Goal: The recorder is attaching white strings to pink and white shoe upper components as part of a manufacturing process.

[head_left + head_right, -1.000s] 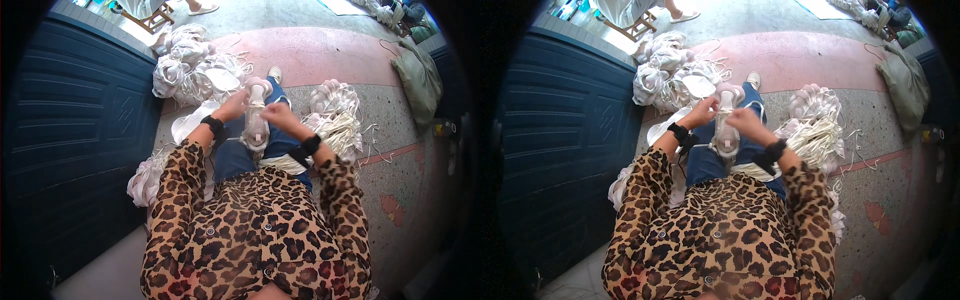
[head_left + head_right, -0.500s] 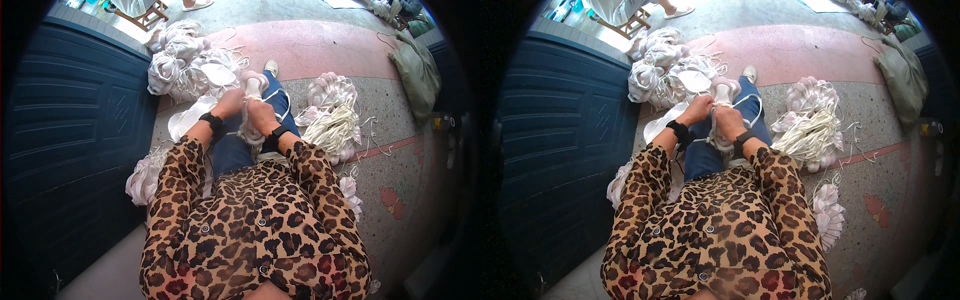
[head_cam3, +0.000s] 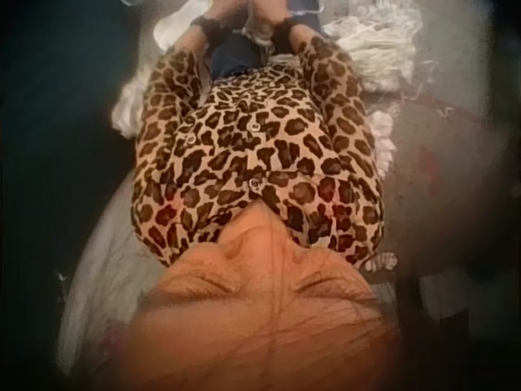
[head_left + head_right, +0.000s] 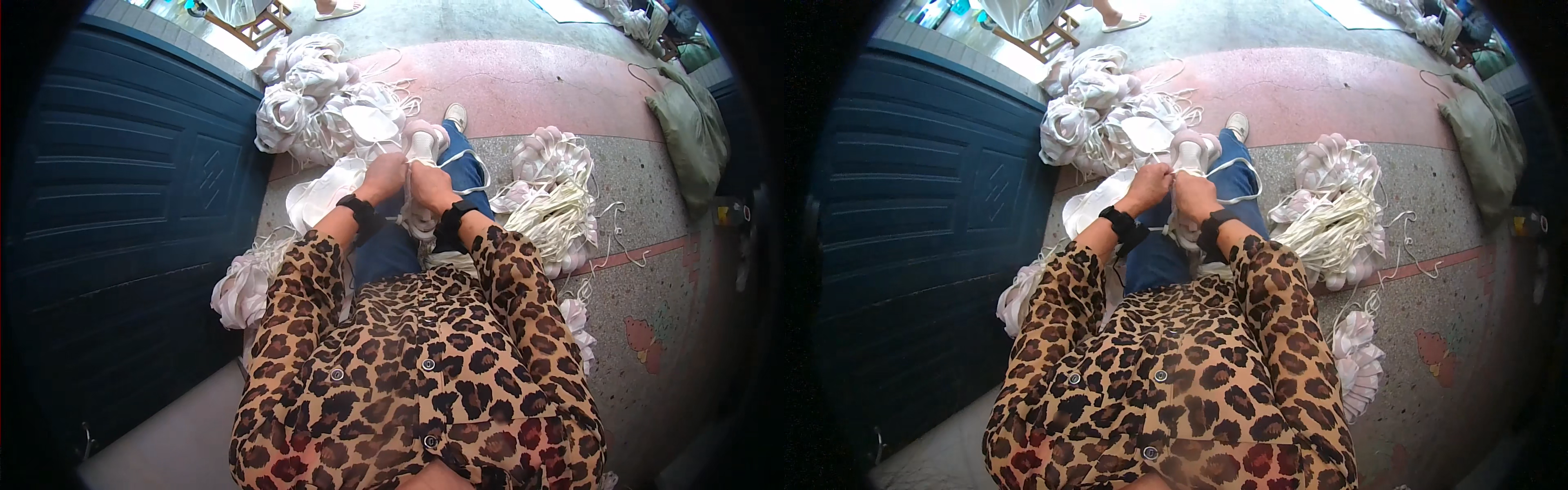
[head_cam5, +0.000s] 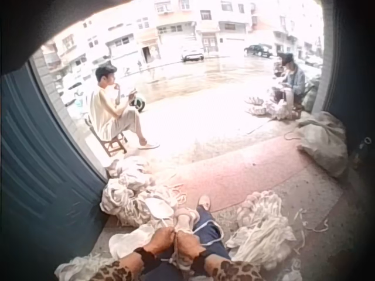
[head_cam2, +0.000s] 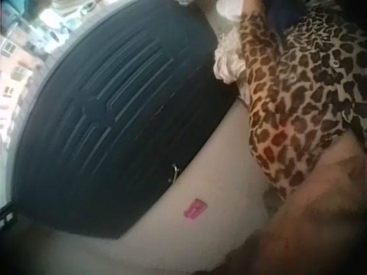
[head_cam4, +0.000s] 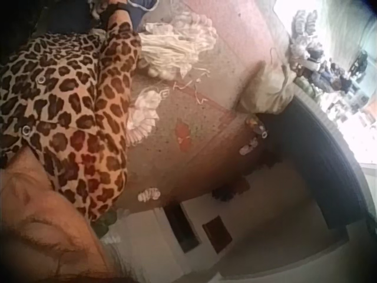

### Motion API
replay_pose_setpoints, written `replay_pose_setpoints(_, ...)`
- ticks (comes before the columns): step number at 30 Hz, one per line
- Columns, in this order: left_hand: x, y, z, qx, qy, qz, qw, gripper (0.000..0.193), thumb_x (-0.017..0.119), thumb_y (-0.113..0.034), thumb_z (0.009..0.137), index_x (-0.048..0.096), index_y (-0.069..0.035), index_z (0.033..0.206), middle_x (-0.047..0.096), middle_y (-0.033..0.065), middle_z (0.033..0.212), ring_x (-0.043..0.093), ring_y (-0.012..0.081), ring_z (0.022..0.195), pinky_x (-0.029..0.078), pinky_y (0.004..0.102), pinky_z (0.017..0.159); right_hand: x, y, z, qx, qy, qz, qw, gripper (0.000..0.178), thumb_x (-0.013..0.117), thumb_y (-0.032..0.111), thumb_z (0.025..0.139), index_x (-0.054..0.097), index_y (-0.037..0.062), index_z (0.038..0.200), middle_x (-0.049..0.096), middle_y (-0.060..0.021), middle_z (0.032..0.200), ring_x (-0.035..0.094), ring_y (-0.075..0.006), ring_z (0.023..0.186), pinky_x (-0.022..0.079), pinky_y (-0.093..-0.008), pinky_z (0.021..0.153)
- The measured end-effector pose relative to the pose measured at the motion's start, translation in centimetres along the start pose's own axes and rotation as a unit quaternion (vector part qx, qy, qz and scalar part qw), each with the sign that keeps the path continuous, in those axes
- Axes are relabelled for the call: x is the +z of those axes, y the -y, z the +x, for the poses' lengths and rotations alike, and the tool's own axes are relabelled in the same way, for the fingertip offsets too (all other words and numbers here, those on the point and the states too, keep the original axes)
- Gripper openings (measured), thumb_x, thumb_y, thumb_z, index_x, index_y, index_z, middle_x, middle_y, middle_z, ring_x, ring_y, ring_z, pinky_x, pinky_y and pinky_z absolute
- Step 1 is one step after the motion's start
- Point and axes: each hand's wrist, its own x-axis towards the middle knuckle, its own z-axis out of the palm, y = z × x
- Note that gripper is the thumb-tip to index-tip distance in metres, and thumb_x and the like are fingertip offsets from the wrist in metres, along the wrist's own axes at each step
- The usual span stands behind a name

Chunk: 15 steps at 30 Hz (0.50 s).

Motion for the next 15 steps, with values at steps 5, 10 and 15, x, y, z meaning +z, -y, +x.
replay_pose_setpoints(5, -1.0, -2.2, 0.0, -0.081, -0.052, -0.015, 0.995, 0.02, 0.051, -0.012, 0.09, 0.061, 0.0, 0.102, 0.067, 0.0296, 0.091, 0.065, 0.0458, 0.092, 0.05, 0.0529, 0.083, -3.9, -3.8, -0.6, -0.004, 0.168, 0.179, 0.969, 0.014, 0.055, 0.018, 0.093, 0.06, 0.0046, 0.095, 0.064, -0.007, 0.077, 0.062, -0.0218, 0.065, 0.049, -0.0338, 0.059)
replay_pose_setpoints(10, -0.3, 0.1, -1.3, -0.139, -0.105, -0.126, 0.977, 0.019, 0.05, -0.01, 0.089, 0.059, 0.0, 0.102, 0.066, 0.0294, 0.096, 0.065, 0.0447, 0.093, 0.049, 0.0541, 0.085, -25.5, -1.5, -7.7, -0.043, 0.126, 0.687, 0.715, 0.009, 0.051, 0.012, 0.098, 0.057, 0.0079, 0.093, 0.049, 0.0033, 0.078, 0.045, -0.0071, 0.067, 0.037, -0.0259, 0.059)
replay_pose_setpoints(15, -2.0, -4.2, -0.9, -0.048, -0.047, -0.032, 0.997, 0.016, 0.053, -0.009, 0.088, 0.062, 0.001, 0.096, 0.068, 0.024, 0.088, 0.068, 0.0371, 0.082, 0.052, 0.0462, 0.074, -40.1, -2.3, -15.1, -0.241, -0.055, 0.714, 0.655, 0.014, 0.046, 0.01, 0.098, 0.056, 0.0018, 0.101, 0.051, -0.0047, 0.089, 0.048, -0.0134, 0.08, 0.037, -0.033, 0.071)
